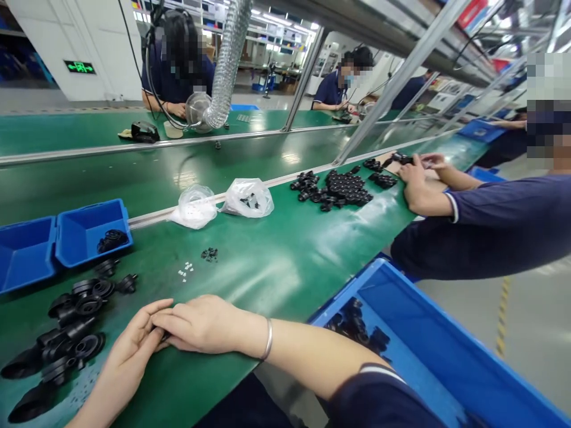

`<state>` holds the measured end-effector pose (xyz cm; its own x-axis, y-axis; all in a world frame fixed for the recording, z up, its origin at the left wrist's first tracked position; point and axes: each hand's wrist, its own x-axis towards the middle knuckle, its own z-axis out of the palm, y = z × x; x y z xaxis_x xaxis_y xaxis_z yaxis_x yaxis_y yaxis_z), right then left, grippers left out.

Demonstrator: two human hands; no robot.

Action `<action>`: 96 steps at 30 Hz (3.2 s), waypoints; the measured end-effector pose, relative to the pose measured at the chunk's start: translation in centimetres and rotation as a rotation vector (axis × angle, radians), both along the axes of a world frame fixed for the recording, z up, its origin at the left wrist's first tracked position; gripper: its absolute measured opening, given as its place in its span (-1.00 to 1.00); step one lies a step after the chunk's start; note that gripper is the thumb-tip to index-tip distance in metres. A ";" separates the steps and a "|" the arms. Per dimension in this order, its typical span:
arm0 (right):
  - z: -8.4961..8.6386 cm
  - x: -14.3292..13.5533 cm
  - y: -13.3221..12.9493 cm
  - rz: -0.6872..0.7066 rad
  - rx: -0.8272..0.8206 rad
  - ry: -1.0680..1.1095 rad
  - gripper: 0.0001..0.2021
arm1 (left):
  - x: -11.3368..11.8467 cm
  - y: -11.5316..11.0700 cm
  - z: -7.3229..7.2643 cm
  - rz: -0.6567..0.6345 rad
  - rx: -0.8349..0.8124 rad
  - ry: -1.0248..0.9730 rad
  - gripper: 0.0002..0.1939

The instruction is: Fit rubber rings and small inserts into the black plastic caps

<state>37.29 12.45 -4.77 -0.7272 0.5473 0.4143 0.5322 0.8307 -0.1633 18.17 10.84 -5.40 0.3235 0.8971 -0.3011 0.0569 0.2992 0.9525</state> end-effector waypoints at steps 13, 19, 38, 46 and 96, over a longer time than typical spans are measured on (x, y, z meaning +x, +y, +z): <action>1.4 14.6 2.6 -0.892 -0.376 0.249 -0.67 | 1.8 -1.4 1.4 -0.124 0.000 -0.095 -0.53; -0.7 22.5 5.3 -1.230 -0.181 0.440 -0.44 | 1.5 -0.8 0.5 -0.189 0.030 -0.047 -0.55; 3.4 -5.6 8.8 0.036 -0.284 0.075 -0.64 | 1.7 -0.3 1.8 -0.064 -0.045 -0.227 -0.62; 4.3 -5.4 7.7 -0.095 -0.282 0.128 -0.95 | 1.7 -0.4 1.2 0.235 -0.073 -0.450 -0.48; -0.5 1.9 5.2 -0.443 -0.430 0.387 -0.84 | 0.3 0.9 2.5 0.317 -0.565 -0.690 -0.83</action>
<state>39.16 17.70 -5.28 -0.2446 0.9286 0.2792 0.6419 0.3709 -0.6711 18.49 11.77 -2.89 0.3588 0.7537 -0.5506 -0.6281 0.6313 0.4549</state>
